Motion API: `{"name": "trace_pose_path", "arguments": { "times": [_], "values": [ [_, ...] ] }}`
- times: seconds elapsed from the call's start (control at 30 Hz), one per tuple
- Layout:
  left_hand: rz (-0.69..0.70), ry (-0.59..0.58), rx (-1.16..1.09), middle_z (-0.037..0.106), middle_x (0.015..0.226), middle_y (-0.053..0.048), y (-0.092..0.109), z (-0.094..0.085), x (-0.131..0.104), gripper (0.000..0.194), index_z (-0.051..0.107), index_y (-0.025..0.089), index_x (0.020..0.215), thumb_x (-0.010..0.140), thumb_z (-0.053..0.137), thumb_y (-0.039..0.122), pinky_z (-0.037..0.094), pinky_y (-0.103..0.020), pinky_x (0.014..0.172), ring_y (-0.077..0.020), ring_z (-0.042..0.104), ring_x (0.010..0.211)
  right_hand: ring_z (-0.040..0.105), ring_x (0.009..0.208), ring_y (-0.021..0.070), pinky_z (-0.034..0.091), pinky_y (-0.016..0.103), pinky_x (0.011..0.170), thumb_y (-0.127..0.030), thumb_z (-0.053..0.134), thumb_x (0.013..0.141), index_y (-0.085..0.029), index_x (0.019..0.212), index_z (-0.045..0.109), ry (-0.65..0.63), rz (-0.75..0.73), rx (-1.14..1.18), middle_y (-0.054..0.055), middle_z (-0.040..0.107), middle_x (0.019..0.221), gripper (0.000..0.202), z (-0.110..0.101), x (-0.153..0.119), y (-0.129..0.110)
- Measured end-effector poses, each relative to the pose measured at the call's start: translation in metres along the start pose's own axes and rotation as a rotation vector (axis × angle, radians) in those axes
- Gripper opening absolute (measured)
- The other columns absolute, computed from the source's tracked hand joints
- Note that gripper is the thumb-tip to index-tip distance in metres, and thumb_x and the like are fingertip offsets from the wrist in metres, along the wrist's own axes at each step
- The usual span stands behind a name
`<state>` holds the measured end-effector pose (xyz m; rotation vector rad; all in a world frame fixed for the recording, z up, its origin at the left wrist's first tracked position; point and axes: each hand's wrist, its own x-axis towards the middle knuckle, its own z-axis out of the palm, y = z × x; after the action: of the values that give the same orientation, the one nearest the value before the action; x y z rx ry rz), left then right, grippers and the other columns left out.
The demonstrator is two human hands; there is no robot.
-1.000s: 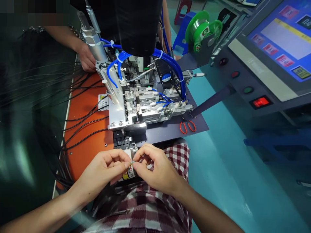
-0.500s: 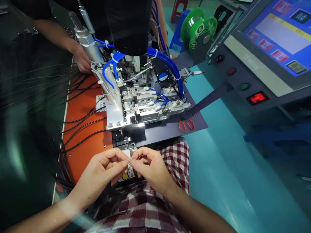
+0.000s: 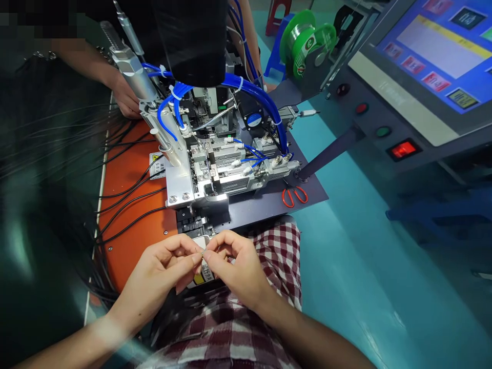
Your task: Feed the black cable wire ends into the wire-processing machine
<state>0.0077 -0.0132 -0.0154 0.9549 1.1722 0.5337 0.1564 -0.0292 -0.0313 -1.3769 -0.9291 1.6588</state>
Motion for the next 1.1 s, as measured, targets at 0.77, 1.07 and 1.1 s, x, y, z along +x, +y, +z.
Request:
{"name": "trace_pose_path", "arguments": {
  "times": [0.77,1.07,1.1],
  "values": [
    [-0.039,-0.006,-0.052,0.043,0.044,0.007,-0.007,-0.005,0.005,0.016,0.056,0.015,0.074,0.082,0.058,0.028,0.023,-0.018,0.043,-0.0045,0.034,0.041,0.046,0.057,0.0104,0.039,0.024,0.053,-0.02,0.058,0.076,-0.017,0.071,0.056,0.081,-0.205,-0.146,-0.001,0.05,0.07,0.007,-0.004,-0.002,0.003],
    [-0.019,0.008,-0.004,0.038,0.043,0.01,-0.005,-0.003,0.002,0.02,0.053,0.015,0.076,0.083,0.057,0.033,0.023,-0.016,0.042,-0.0038,0.031,0.041,0.044,0.047,0.0085,0.034,0.022,0.048,-0.022,0.062,0.073,-0.015,0.07,0.057,-0.03,0.024,-0.02,-0.005,0.049,0.052,0.008,-0.007,0.002,-0.001],
    [-0.018,0.009,-0.003,0.038,0.043,0.01,-0.004,-0.003,0.002,0.02,0.053,0.015,0.076,0.082,0.057,0.033,0.023,-0.016,0.042,-0.0038,0.031,0.041,0.044,0.047,0.0084,0.034,0.022,0.048,-0.022,0.061,0.073,-0.015,0.07,0.057,-0.033,0.025,-0.013,-0.005,0.048,0.052,0.008,-0.007,0.002,0.0]
  ]
}}
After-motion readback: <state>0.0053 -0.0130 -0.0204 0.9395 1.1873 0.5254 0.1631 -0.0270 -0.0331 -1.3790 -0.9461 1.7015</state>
